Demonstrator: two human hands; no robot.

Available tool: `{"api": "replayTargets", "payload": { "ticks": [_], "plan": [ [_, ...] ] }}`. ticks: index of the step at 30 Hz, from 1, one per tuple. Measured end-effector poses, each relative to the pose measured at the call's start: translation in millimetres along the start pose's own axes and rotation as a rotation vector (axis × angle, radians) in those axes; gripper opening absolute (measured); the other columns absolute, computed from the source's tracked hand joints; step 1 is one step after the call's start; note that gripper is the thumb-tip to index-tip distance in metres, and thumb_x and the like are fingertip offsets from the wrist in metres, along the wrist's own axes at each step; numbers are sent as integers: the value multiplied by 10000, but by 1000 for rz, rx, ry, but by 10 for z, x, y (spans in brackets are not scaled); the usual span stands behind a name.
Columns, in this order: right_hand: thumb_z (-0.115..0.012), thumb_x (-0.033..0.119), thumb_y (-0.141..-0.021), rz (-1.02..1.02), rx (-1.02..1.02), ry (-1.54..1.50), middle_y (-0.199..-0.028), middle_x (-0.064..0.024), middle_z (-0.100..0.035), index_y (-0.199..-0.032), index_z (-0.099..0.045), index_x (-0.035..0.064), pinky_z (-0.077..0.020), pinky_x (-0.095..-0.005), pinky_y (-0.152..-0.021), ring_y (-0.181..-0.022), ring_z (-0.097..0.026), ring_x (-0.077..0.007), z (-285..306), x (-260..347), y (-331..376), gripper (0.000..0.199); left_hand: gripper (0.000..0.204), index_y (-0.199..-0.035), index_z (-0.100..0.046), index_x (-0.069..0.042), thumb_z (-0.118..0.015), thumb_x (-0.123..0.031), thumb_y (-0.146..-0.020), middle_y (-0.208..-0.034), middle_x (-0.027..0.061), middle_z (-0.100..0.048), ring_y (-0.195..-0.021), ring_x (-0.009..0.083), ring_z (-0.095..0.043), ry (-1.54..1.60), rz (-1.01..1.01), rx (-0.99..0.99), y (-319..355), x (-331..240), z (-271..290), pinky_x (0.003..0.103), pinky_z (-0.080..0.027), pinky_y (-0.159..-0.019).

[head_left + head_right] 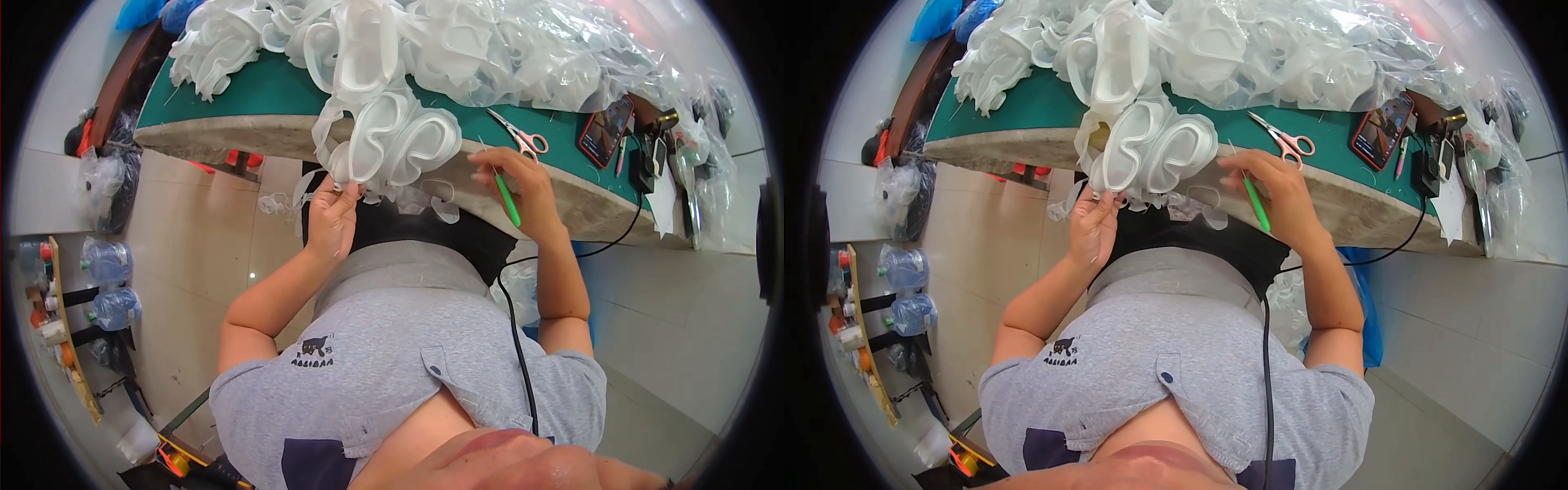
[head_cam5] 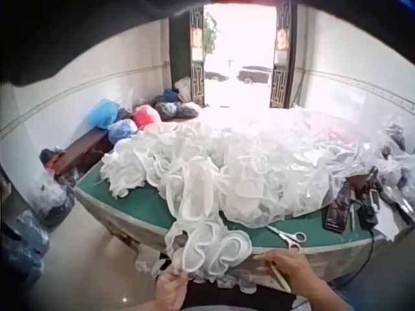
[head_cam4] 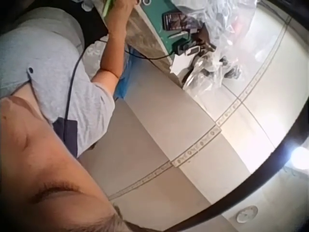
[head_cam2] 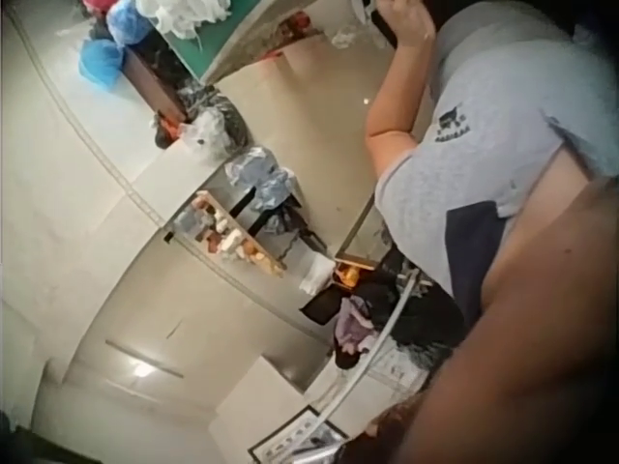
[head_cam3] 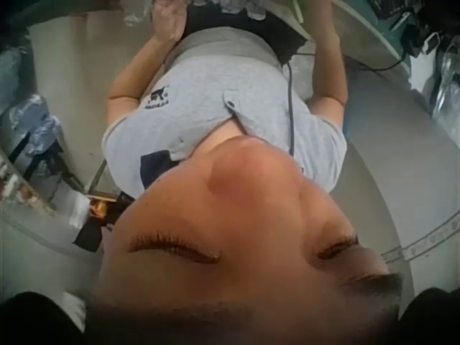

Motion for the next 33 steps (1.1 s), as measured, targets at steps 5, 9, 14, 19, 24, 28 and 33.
{"api": "replayTargets", "payload": {
  "ticks": [5,9,14,19,24,28,33],
  "plan": [
    [-583,84,-899,124,8,-287,-949,-104,-583,-1063,-628,-21,-451,-262,-750,-862,-570,-154,-304,121,-134,200,371,-1246,-503,-4,-586,-12,-885,-1206,69,-582,-1119,159,-526,31,-45,42,-11,-121,-206,316,-377,-994],
    [-560,25,-907,-40,-32,-740,-935,-98,-595,-950,-623,-27,-447,-252,-735,-848,-572,-138,-685,20,-196,92,406,-1262,-499,-24,-603,0,-870,-1204,68,-586,-1121,159,-532,50,-65,117,-33,-170,-328,321,-375,-998],
    [-610,4,-862,31,68,-636,-928,-100,-600,-934,-630,-10,-449,-262,-725,-835,-575,-151,-796,110,-316,76,402,-1264,-497,-22,-601,-10,-876,-1202,66,-587,-1122,154,-532,38,-94,154,-28,-202,-353,320,-380,-988],
    [-635,2,-831,114,109,-527,-925,-103,-600,-913,-642,14,-450,-269,-718,-824,-578,-179,-777,216,-348,82,401,-1272,-491,-25,-594,-20,-884,-1194,62,-590,-1112,155,-538,25,-99,178,-15,-205,-372,318,-393,-971],
    [-655,-7,-771,258,72,-308,-970,-100,-601,-940,-648,48,-477,-298,-686,-804,-598,-206,-745,299,-304,178,389,-1260,-508,-33,-601,-25,-883,-1177,61,-596,-1087,145,-551,18,-74,130,-12,-188,-364,297,-432,-925],
    [-650,91,-668,655,21,207,-1050,-124,-609,-984,-643,69,-499,-310,-662,-794,-618,-255,-768,494,-248,317,386,-1252,-517,-29,-610,-21,-877,-1166,60,-601,-1070,141,-560,-6,-41,90,-15,-142,-308,290,-447,-915],
    [-639,73,-730,669,-149,204,-1032,-152,-653,-976,-630,16,-514,-312,-643,-771,-649,-253,-653,380,-311,253,355,-1199,-562,-21,-638,-7,-852,-1125,52,-619,-1024,130,-575,-46,-110,115,-9,-123,-319,276,-455,-904]
  ]
}}
Point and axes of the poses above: each hand's wrist, its own y-axis away from the middle knuckle, its own z-axis out of the back of the hand, x = y × z, the point moved 6 cm from there along -y, towards the middle knuckle
